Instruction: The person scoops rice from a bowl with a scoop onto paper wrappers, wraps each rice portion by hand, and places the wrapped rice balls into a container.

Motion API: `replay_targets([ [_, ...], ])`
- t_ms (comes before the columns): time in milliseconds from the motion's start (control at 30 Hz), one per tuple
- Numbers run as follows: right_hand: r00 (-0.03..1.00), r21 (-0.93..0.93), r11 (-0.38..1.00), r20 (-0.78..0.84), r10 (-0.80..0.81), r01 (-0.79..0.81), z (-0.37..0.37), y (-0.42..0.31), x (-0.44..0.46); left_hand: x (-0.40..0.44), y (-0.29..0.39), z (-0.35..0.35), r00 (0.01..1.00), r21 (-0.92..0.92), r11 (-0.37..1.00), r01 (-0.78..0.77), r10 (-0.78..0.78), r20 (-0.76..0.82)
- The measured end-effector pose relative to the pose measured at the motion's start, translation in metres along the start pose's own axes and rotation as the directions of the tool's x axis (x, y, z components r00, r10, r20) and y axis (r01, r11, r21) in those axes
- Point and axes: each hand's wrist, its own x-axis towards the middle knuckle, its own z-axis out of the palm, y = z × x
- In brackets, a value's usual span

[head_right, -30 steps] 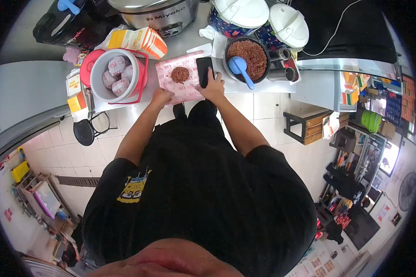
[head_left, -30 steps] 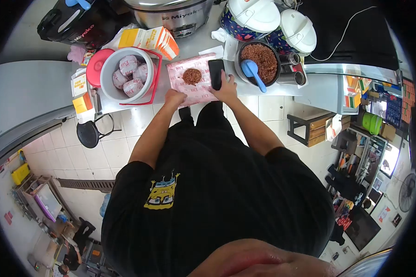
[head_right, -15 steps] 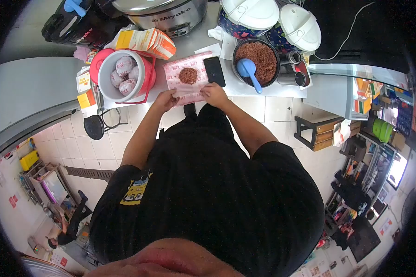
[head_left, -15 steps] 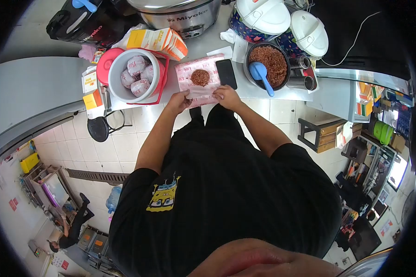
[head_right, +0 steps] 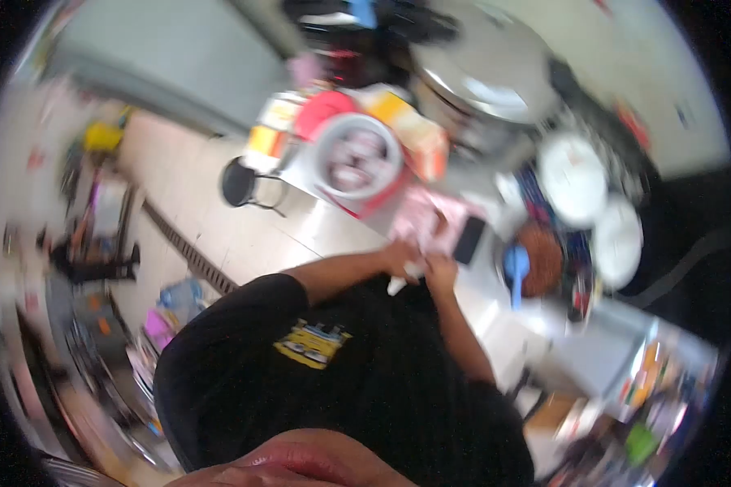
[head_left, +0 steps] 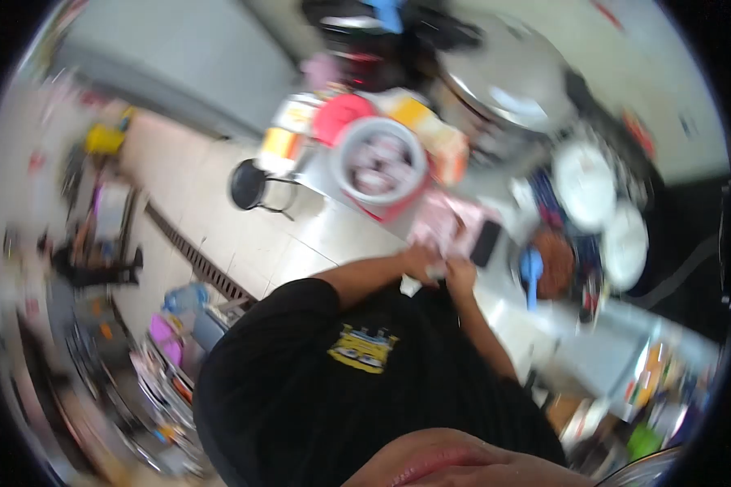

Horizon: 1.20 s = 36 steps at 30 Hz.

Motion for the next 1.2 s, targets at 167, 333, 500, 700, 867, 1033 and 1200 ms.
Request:
replay_targets([
  [167,0.985,-0.198,0.973,0.096,0.142,-0.121,-0.009,-0.037,0.015,0.007,-0.022,0.028,0.973,-0.11,0.993,-0.052,0.025,-0.228],
  [333,0.994,-0.033,0.999,0.108,-0.009,0.013,0.001,0.014,0.0,0.0,-0.073,0.042,0.683,-0.316,0.947,-0.056,-0.194,-0.704],
  [500,0.984,0.036,0.999,0.179,0.004,-0.01,-0.005,0.022,0.003,-0.032,-0.047,-0.024,0.585,-0.488,0.868,-0.093,-0.349,-0.732],
  [700,0.998,0.099,0.995,0.055,-0.035,0.029,-0.013,0.005,0.011,0.014,-0.095,-0.025,0.646,0.044,0.905,-0.423,0.336,-0.685],
  [867,0.995,0.143,0.986,0.072,0.074,-0.083,-0.022,-0.006,0.014,-0.005,-0.091,-0.024,0.629,-0.095,0.923,-0.373,0.176,-0.757],
  [1033,0.987,0.079,0.988,0.1,0.123,-0.131,-0.028,-0.009,0.013,0.026,-0.12,-0.002,0.681,-0.017,0.916,-0.402,0.286,-0.673],
  [1200,0.989,0.074,0.988,0.066,0.13,-0.135,-0.023,0.005,0.009,0.003,-0.106,-0.013,0.723,0.277,0.929,-0.247,0.367,-0.586],
])
